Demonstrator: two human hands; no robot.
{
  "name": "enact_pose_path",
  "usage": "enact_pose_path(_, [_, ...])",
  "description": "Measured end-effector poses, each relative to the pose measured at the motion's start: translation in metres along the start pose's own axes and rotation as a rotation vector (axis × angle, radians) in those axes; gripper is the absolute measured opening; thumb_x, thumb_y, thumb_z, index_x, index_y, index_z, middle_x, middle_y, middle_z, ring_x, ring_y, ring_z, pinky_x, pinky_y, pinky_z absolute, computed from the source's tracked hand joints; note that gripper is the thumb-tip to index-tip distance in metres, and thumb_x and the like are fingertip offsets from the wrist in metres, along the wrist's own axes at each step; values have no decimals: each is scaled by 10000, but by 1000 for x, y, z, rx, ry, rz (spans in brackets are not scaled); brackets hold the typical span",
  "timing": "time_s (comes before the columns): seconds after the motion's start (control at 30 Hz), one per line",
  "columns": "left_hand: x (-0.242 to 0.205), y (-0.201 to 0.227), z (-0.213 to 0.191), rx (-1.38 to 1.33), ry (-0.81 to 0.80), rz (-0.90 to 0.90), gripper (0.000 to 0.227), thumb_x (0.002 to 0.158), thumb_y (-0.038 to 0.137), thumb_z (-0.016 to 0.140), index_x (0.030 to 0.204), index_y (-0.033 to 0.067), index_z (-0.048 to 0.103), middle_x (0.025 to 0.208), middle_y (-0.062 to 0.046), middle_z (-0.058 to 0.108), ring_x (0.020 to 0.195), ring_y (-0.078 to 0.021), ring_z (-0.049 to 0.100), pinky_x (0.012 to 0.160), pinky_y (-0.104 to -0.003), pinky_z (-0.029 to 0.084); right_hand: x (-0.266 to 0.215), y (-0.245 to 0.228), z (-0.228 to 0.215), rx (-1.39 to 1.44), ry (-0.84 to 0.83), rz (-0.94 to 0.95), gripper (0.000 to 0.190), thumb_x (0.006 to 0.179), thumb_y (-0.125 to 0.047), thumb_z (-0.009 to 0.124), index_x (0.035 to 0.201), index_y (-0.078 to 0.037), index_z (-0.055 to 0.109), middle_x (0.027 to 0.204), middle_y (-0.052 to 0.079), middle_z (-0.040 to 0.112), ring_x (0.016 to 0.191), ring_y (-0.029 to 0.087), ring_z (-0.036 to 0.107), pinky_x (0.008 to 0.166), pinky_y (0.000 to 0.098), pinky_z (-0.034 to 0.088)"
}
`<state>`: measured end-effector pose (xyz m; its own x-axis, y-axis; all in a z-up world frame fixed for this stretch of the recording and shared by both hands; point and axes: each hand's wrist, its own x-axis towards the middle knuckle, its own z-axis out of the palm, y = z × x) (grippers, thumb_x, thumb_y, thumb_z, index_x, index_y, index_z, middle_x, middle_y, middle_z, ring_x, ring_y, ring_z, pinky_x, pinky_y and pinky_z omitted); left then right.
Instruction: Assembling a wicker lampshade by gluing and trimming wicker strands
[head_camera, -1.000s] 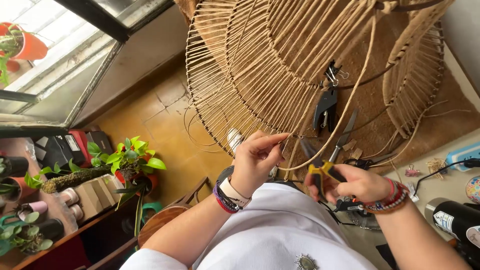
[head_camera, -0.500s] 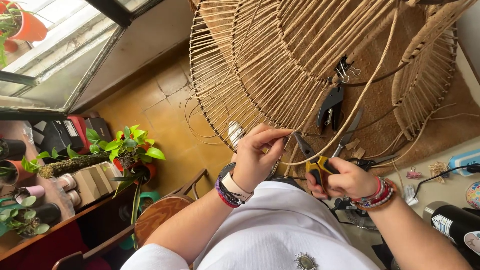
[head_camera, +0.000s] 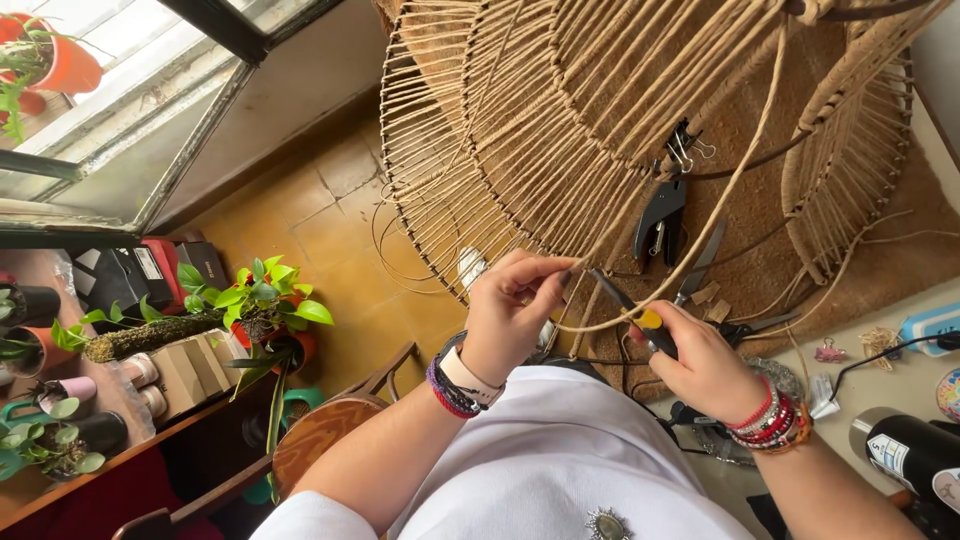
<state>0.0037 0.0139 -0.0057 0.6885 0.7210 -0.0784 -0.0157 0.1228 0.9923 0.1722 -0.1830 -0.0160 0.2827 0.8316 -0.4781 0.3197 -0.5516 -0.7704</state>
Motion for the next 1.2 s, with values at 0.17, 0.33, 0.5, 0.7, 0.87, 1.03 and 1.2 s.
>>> enact_pose_path(0.17, [1, 1, 0, 38, -3, 14, 168, 931, 24, 696, 1081, 4, 769, 856, -121, 670, 667, -137, 702, 586, -230, 549, 8, 0, 1, 117, 8, -15, 547, 741, 70, 473, 1240, -15, 679, 985, 140, 709, 1028, 288, 688, 877, 448, 560])
enact_pose_path(0.33, [3, 14, 0, 129, 4, 42, 165, 909, 8, 699, 1053, 22, 779, 815, -106, 663, 672, -134, 688, 598, -240, 551, 13, -18, -1, 143, -10, -21, 563, 742, 81, 445, 1248, -28, 667, 980, 131, 695, 1058, 275, 661, 904, 450, 546])
enact_pose_path(0.5, [3, 16, 2, 235, 12, 82, 172, 887, 7, 699, 1026, 58, 788, 801, -93, 667, 683, -122, 663, 608, -230, 543, 17, -13, 2, -6, 26, -12, 630, 733, 90, 480, 1357, 45, 552, 1037, 200, 678, 1033, 382, 685, 904, 513, 546])
enact_pose_path(0.7, [3, 18, 3, 237, 10, 94, 173, 877, 7, 697, 1011, 69, 789, 777, -87, 657, 672, -140, 667, 610, -236, 560, 19, 3, 5, -185, 103, 3, 535, 792, 94, 472, 1297, -39, 585, 1017, 171, 704, 1004, 391, 707, 869, 513, 570])
enact_pose_path(0.87, [2, 13, 3, 238, 0, 92, 171, 875, 11, 693, 1005, 70, 787, 777, -90, 659, 674, -134, 657, 606, -236, 553, 15, 18, 4, -292, 127, -5, 516, 803, 55, 506, 1298, -58, 598, 1054, 155, 718, 998, 373, 723, 851, 480, 587])
enact_pose_path(1.03, [4, 20, 4, 229, -16, 94, 179, 884, -6, 674, 1013, 55, 781, 784, -105, 655, 683, -137, 656, 622, -247, 561, 15, -8, 4, -137, 54, -15, 569, 768, 55, 509, 1334, 10, 556, 1144, 252, 667, 1092, 468, 665, 899, 564, 557])
enact_pose_path(1.2, [2, 22, 5, 323, -21, 141, 182, 872, -3, 699, 1021, 61, 781, 777, -95, 661, 665, -184, 686, 610, -260, 565, 14, 21, 16, -307, 216, -42, 495, 803, 83, 470, 1261, -57, 594, 1056, 210, 701, 951, 464, 708, 799, 550, 586])
